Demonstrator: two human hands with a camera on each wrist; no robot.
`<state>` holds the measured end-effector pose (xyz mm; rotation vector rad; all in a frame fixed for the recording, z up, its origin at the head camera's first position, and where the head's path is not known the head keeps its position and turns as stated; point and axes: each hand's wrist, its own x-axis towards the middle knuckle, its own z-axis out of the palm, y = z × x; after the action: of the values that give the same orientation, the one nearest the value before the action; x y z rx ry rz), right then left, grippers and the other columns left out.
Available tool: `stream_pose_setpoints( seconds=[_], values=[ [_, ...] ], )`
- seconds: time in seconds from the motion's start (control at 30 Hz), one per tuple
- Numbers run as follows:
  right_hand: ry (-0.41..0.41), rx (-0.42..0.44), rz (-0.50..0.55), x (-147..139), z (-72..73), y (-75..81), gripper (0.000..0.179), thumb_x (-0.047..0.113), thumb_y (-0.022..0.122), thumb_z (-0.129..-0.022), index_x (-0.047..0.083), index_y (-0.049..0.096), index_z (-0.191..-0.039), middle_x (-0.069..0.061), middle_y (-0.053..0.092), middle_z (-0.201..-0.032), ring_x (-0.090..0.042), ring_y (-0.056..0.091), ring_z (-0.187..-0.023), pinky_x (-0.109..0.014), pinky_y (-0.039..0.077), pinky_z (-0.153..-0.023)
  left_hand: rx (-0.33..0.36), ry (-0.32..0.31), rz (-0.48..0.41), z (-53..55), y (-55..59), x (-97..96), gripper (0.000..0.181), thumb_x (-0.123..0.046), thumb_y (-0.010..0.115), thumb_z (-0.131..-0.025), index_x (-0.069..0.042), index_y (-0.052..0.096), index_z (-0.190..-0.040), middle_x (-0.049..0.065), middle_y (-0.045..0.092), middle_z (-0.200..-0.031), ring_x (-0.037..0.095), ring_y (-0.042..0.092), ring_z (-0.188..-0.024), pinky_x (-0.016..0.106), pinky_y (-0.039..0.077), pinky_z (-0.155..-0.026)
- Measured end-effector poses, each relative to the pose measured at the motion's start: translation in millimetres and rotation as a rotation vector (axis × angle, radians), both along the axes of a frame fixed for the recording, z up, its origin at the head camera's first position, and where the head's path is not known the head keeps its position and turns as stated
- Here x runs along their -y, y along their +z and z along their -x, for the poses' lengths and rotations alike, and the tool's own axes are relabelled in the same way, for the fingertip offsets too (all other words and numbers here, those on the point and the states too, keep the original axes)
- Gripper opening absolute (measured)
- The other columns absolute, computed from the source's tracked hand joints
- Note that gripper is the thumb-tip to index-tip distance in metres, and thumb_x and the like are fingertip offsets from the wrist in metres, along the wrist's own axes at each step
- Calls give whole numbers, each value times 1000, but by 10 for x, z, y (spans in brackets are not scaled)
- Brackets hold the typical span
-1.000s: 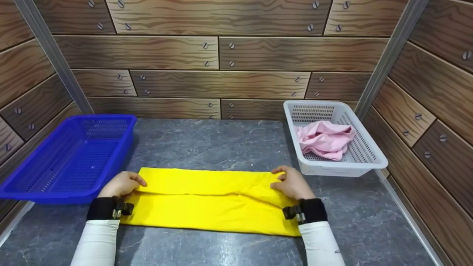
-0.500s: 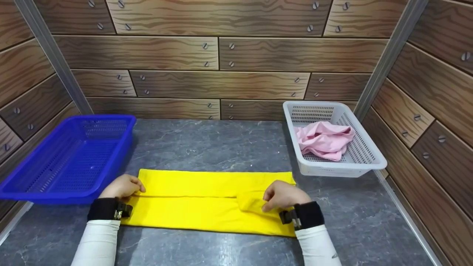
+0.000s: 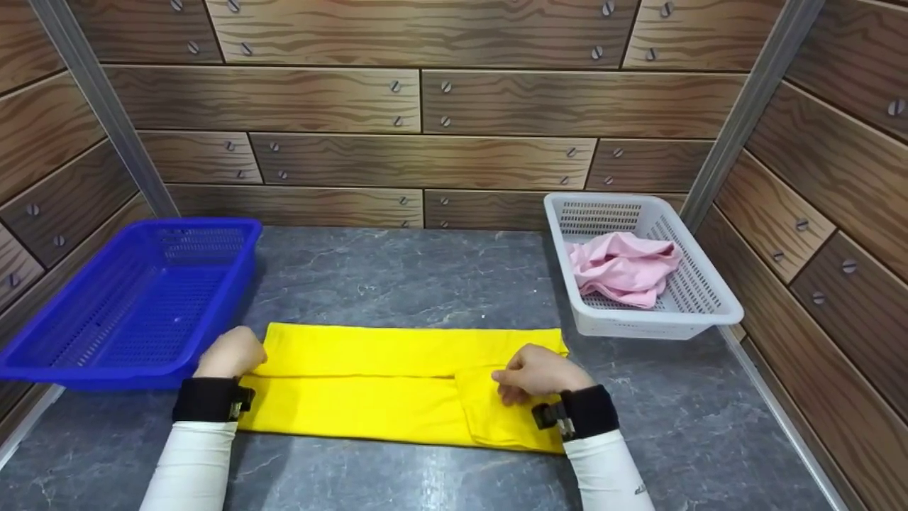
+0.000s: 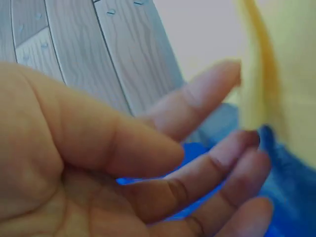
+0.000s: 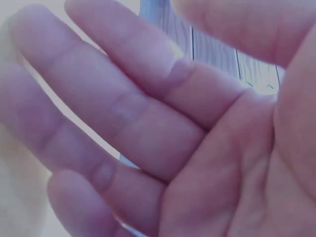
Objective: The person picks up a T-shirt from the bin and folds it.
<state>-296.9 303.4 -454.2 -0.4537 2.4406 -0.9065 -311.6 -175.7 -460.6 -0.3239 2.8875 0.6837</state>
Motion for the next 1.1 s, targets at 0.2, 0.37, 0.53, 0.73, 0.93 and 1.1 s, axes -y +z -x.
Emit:
stream_pose_setpoints(
  seconds=[0.2,0.37,0.53,0.73,0.93,1.1],
  values=[
    [-67,-88,2,143,-31,26,26,29,64,-103,7,79,-102,-4,76,-88,-21,68,-76,-31,53,-63,-160,-196,-35,-43,-17,-342,25,1,57,-92,4,76,-108,24,71,-116,41,66,-109,52,54,-94],
    [-58,-176,1,362,-95,35,28,26,63,-104,4,76,-115,-4,75,-93,-20,64,-76,-31,50,-62,-125,-370,-90,-46,-144,-569,33,8,55,-88,-1,78,-110,20,64,-138,36,60,-125,45,50,-101],
    [-40,-212,-117,560,-165,-16,29,25,64,-103,3,75,-120,-9,75,-105,-18,63,-85,-43,56,-78,-73,-338,-64,-10,-221,-574,39,10,51,-86,-9,78,-106,11,70,-131,25,61,-99,37,49,-74],
    [-88,-314,-227,697,-180,-16,29,19,63,-103,-2,72,-120,-15,73,-113,-25,63,-93,-50,53,-91,-87,-318,-41,21,-213,-566,35,6,55,-88,-15,79,-101,8,72,-127,26,65,-104,44,51,-76],
    [-104,-358,-336,771,71,-10,31,15,57,-104,-9,67,-120,-20,70,-105,-29,61,-85,-47,53,-82,-95,-317,-34,14,-198,-607,39,5,54,-88,-17,81,-105,10,70,-131,35,63,-123,60,48,-95],
    [-83,-355,-398,873,454,-16,33,14,52,-105,-14,62,-119,-24,68,-103,-33,61,-83,-47,54,-81,-89,-318,25,-14,-191,-679,39,3,54,-93,-19,81,-112,17,63,-136,42,58,-125,61,45,-100]
  ],
)
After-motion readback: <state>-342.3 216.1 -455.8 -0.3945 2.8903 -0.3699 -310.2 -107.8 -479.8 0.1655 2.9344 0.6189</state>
